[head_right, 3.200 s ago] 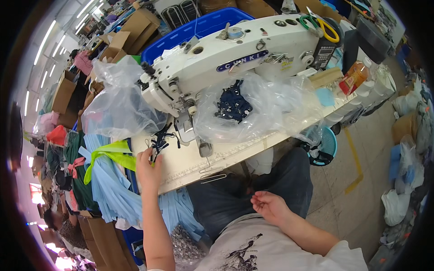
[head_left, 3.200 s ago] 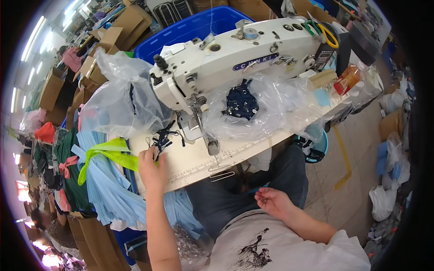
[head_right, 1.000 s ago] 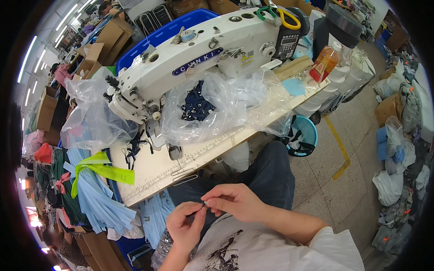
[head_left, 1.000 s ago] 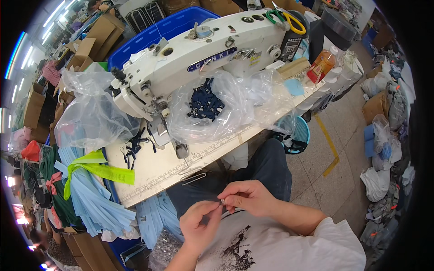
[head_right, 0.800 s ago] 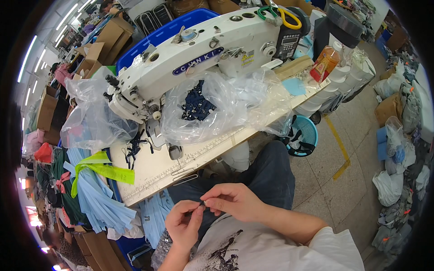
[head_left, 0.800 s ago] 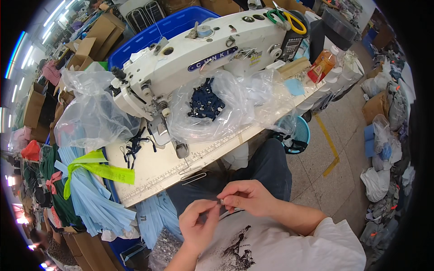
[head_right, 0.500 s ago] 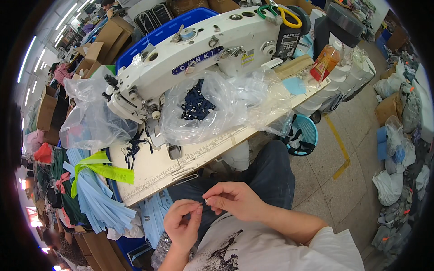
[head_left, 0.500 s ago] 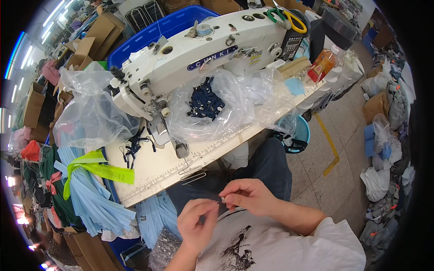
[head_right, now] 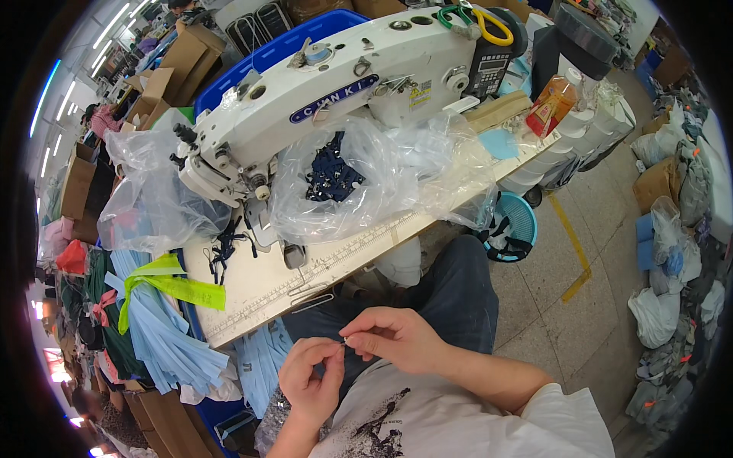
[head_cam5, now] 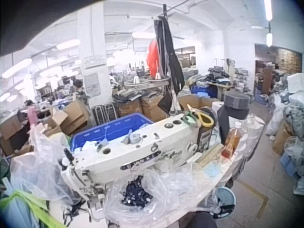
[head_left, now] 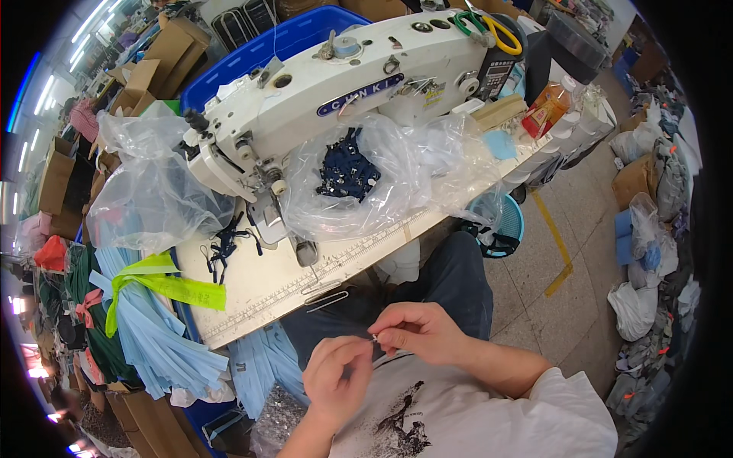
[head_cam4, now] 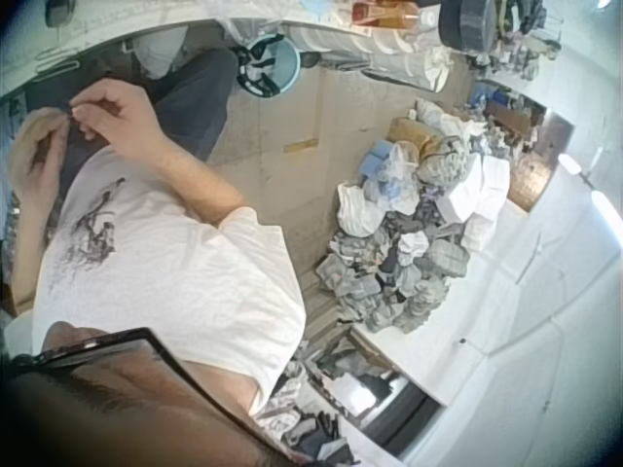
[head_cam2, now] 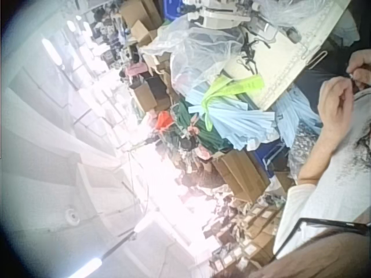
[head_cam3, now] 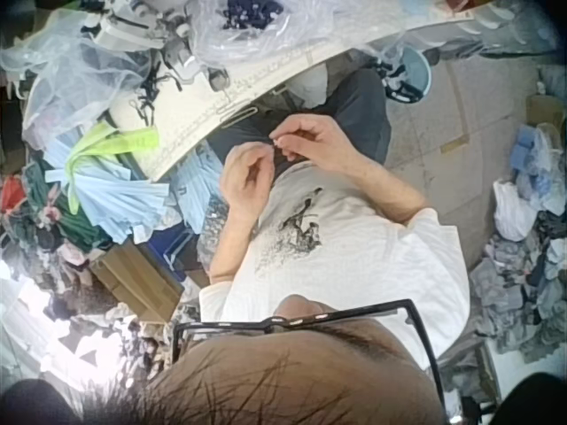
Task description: The person attaches small metal stoppers onto cord loops by hand, repeatedly threading the cords through the metal pieces.
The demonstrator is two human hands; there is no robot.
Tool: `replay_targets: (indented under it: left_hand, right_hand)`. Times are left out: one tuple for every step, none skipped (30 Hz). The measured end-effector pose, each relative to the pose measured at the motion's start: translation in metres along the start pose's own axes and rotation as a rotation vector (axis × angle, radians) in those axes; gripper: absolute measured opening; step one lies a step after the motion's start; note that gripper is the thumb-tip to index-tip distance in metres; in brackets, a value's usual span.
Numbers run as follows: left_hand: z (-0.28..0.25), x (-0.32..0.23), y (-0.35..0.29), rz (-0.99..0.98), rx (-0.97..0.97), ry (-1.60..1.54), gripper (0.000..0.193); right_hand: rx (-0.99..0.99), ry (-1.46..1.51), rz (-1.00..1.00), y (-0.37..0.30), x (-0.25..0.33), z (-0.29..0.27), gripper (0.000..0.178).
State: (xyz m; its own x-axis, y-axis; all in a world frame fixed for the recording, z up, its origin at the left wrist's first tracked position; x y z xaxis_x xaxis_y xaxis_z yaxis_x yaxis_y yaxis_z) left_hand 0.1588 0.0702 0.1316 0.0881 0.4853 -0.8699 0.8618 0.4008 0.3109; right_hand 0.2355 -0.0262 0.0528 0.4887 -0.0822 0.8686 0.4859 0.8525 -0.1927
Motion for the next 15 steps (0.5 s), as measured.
replay_targets:
  left_hand:
    - [0.001, -0.001, 0.0, -0.001, 0.001, 0.0, 0.023]
    - [0.001, -0.001, 0.001, -0.016, -0.004, -0.003, 0.022]
    - [0.001, 0.0, 0.001, -0.031, -0.009, -0.006, 0.021]
    - [0.001, 0.001, 0.002, -0.031, -0.009, -0.006, 0.021]
    - [0.0, 0.002, 0.002, -0.036, -0.02, 0.02, 0.02]
    - [-0.001, 0.003, 0.002, -0.04, -0.031, 0.046, 0.019]
    - [-0.001, 0.003, 0.002, -0.04, -0.03, 0.045, 0.019]
    - [0.0, 0.006, 0.002, -0.067, -0.024, 0.056, 0.018]
    - [0.0, 0.009, 0.001, -0.093, -0.019, 0.067, 0.017]
    - [0.0, 0.01, 0.001, -0.094, -0.019, 0.068, 0.017]
    - [0.001, 0.009, 0.002, -0.065, -0.016, 0.084, 0.014]
    - [0.002, 0.007, 0.002, -0.036, -0.012, 0.1, 0.011]
    - [0.002, 0.007, 0.003, -0.036, -0.012, 0.1, 0.011]
    - [0.003, 0.005, 0.003, -0.008, -0.001, 0.128, 0.01]
    - [0.005, 0.003, 0.004, 0.02, 0.01, 0.155, 0.01]
  right_hand:
    - [-0.005, -0.014, -0.019, 0.0, 0.002, 0.0, 0.017]
    - [-0.006, -0.013, -0.019, 0.001, 0.002, 0.0, 0.017]
    - [-0.012, -0.045, -0.059, 0.001, 0.006, 0.0, 0.017]
    - [-0.016, -0.078, -0.099, 0.002, 0.01, 0.0, 0.017]
    - [-0.016, -0.077, -0.098, 0.002, 0.01, 0.0, 0.017]
    - [-0.014, -0.108, -0.12, 0.002, 0.012, 0.0, 0.017]
    - [-0.014, -0.138, -0.143, 0.002, 0.014, 0.0, 0.017]
    - [-0.015, -0.137, -0.143, 0.002, 0.014, -0.001, 0.017]
    - [-0.019, -0.144, -0.141, 0.002, 0.014, -0.001, 0.017]
    - [-0.021, -0.15, -0.139, 0.002, 0.013, -0.001, 0.018]
    - [-0.02, -0.15, -0.138, 0.003, 0.013, 0.0, 0.018]
    - [-0.022, -0.142, -0.138, 0.003, 0.013, 0.0, 0.018]
    - [-0.025, -0.135, -0.138, 0.003, 0.013, 0.0, 0.018]
    - [-0.025, -0.135, -0.138, 0.003, 0.012, 0.0, 0.018]
    - [-0.026, -0.153, -0.145, 0.003, 0.013, 0.0, 0.018]
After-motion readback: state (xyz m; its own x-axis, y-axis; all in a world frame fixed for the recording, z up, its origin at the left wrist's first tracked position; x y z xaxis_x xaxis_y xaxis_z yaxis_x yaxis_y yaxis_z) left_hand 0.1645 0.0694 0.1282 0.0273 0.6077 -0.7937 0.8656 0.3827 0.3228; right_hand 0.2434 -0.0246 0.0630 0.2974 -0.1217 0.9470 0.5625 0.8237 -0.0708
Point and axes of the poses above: each hand's wrist, its own y-axis towards the middle knuckle, its own z-axis out of the palm, x = y × z, the point moved 10 cm from there along y, towards the middle knuckle, and after that the axes turned 4 degrees about -y, right-handed, at the moved point
